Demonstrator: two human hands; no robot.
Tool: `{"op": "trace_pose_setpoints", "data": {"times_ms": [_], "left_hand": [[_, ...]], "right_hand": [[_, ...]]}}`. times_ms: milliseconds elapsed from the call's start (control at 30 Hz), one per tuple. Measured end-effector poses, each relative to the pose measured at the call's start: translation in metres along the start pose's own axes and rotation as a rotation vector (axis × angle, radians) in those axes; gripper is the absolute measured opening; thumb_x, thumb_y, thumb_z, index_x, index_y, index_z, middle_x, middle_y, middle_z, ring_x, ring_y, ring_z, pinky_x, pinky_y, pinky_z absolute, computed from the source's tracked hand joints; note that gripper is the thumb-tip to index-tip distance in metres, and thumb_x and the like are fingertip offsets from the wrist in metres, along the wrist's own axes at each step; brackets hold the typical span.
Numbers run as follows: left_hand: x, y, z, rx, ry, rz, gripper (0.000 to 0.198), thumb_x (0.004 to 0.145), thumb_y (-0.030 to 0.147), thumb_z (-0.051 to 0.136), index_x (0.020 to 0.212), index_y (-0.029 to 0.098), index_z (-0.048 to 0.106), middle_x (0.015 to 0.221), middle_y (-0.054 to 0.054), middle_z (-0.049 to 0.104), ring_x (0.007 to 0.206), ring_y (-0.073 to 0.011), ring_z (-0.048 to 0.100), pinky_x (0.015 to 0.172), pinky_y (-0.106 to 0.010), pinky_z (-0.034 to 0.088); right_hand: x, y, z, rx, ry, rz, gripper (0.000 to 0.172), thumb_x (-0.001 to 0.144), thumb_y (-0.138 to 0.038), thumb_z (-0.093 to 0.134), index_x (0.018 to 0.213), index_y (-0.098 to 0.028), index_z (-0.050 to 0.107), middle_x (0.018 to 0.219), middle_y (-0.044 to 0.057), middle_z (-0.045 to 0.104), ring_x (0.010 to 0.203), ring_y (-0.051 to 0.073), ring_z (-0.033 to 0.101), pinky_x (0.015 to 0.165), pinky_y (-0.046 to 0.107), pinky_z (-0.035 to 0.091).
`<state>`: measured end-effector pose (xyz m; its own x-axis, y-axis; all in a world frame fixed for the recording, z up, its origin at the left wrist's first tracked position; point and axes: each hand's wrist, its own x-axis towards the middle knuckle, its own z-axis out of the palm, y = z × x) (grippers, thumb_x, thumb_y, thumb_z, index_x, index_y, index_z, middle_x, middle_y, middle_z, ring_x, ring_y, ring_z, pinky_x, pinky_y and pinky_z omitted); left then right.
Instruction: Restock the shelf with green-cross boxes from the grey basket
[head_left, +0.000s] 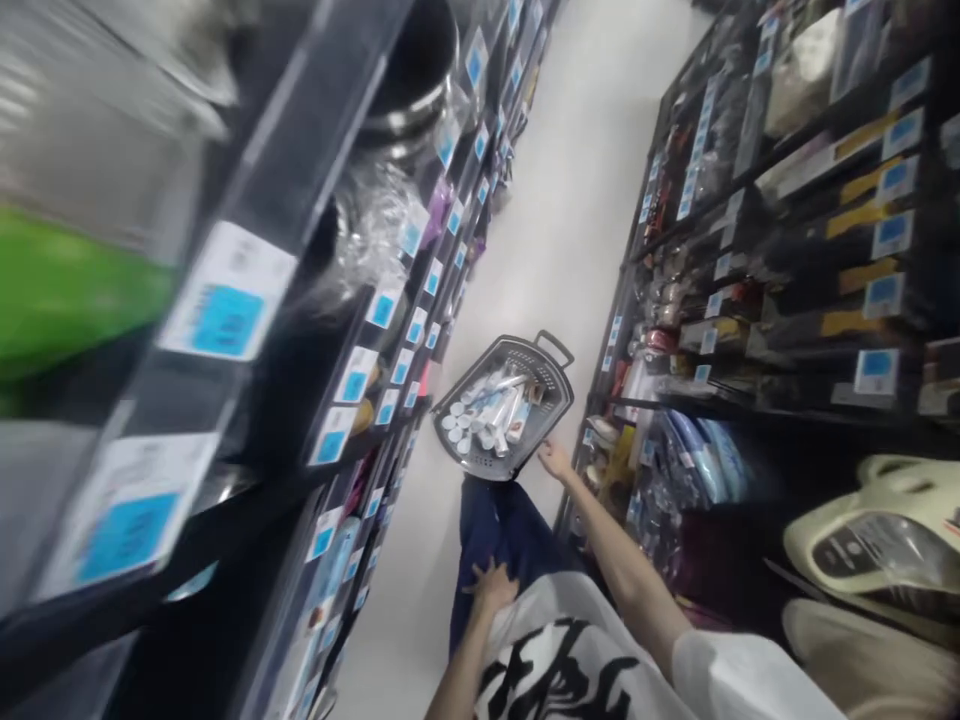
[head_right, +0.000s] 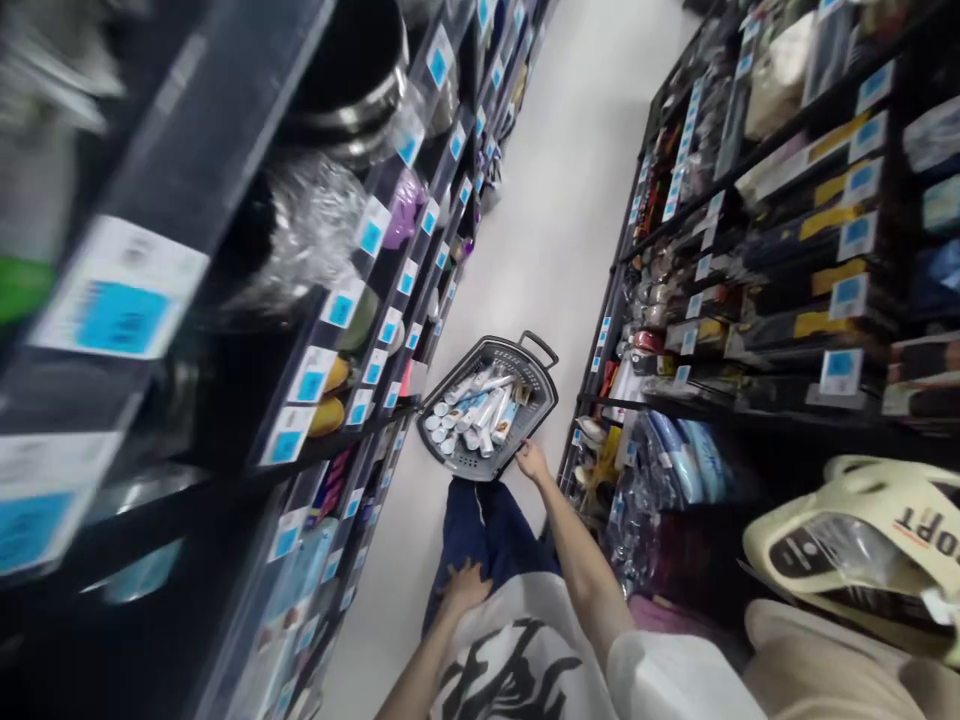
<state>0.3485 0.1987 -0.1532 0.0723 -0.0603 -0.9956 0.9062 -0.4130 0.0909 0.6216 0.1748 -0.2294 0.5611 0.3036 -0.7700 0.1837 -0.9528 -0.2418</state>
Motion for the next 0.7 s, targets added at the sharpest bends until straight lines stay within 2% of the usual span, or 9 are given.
{"op": "trace_pose_setpoints", "data": {"times_ms": [67, 133, 233, 333, 433, 533, 600, 700], "left_hand": [[0.019, 0.005, 0.000, 0.145, -0.053, -0.049, 0.064, 0.089, 0.036, 0.057, 0.151, 0.024, 0.052, 0.172, -0.008, 0.014, 0.153, -0.0539, 0.011, 0.108, -0.081, 0.030], [0.036, 0.006, 0.000, 0.283, -0.068, -0.063, 0.069, 0.088, 0.035, 0.059, 0.155, 0.028, 0.045, 0.174, -0.006, 0.003, 0.153, -0.0546, 0.006, 0.108, -0.082, 0.029], [0.060, 0.002, -0.003, 0.394, -0.047, -0.039, 0.084, 0.080, 0.040, 0.071, 0.158, 0.032, 0.040, 0.173, -0.006, -0.004, 0.152, -0.0565, 0.006, 0.109, -0.081, 0.027], [0.084, -0.003, -0.012, 0.454, 0.061, 0.042, 0.094, 0.071, 0.040, 0.082, 0.156, 0.033, 0.044, 0.173, -0.007, -0.006, 0.150, -0.0599, 0.010, 0.111, -0.078, 0.029], [0.110, 0.001, -0.024, 0.493, 0.153, 0.113, 0.098, 0.068, 0.033, 0.084, 0.156, 0.029, 0.043, 0.174, -0.011, 0.005, 0.151, -0.0599, 0.009, 0.113, -0.075, 0.028], [0.135, 0.009, -0.036, 0.529, 0.144, 0.108, 0.090, 0.079, 0.027, 0.071, 0.161, 0.026, 0.034, 0.168, -0.017, 0.027, 0.153, -0.0521, 0.016, 0.113, -0.075, 0.027], [0.147, 0.010, -0.044, 0.544, 0.119, 0.115, 0.086, 0.083, 0.021, 0.062, 0.162, 0.025, 0.030, 0.164, -0.018, 0.038, 0.153, -0.0463, 0.022, 0.114, -0.074, 0.024], [0.154, 0.002, -0.052, 0.543, 0.105, 0.167, 0.089, 0.079, 0.011, 0.058, 0.163, 0.023, 0.028, 0.159, -0.017, 0.045, 0.153, -0.0411, 0.027, 0.120, -0.069, 0.018]], "right_hand": [[0.020, 0.002, 0.010, 0.007, -0.004, 0.019, 0.051, 0.089, -0.019, 0.055, 0.139, -0.011, 0.060, 0.130, 0.013, 0.071, 0.107, 0.021, 0.073, 0.100, 0.028, 0.052], [0.042, 0.002, 0.018, 0.012, 0.007, 0.031, 0.051, 0.089, -0.019, 0.056, 0.139, -0.011, 0.061, 0.136, 0.014, 0.068, 0.117, 0.023, 0.069, 0.105, 0.030, 0.050], [0.081, 0.002, 0.031, 0.023, 0.031, 0.040, 0.051, 0.088, -0.019, 0.057, 0.139, -0.013, 0.061, 0.143, 0.015, 0.063, 0.135, 0.025, 0.056, 0.115, 0.035, 0.042], [0.124, 0.003, 0.050, 0.036, 0.043, 0.056, 0.052, 0.090, -0.023, 0.057, 0.141, -0.014, 0.058, 0.152, 0.016, 0.053, 0.145, 0.027, 0.045, 0.119, 0.039, 0.038], [0.164, 0.010, 0.074, 0.052, 0.047, 0.093, 0.054, 0.094, -0.034, 0.057, 0.145, -0.015, 0.054, 0.163, 0.019, 0.036, 0.145, 0.031, 0.045, 0.117, 0.042, 0.040], [0.196, 0.018, 0.095, 0.059, 0.042, 0.124, 0.058, 0.093, -0.035, 0.059, 0.148, -0.018, 0.051, 0.168, 0.019, 0.021, 0.134, 0.033, 0.056, 0.114, 0.043, 0.044], [0.215, 0.025, 0.104, 0.058, 0.052, 0.146, 0.059, 0.092, -0.031, 0.059, 0.149, -0.020, 0.050, 0.169, 0.018, 0.017, 0.127, 0.033, 0.062, 0.113, 0.042, 0.045], [0.245, 0.036, 0.111, 0.077, 0.109, 0.207, 0.058, 0.092, -0.031, 0.058, 0.149, -0.018, 0.050, 0.167, 0.020, 0.020, 0.126, 0.033, 0.062, 0.112, 0.042, 0.045]]}}
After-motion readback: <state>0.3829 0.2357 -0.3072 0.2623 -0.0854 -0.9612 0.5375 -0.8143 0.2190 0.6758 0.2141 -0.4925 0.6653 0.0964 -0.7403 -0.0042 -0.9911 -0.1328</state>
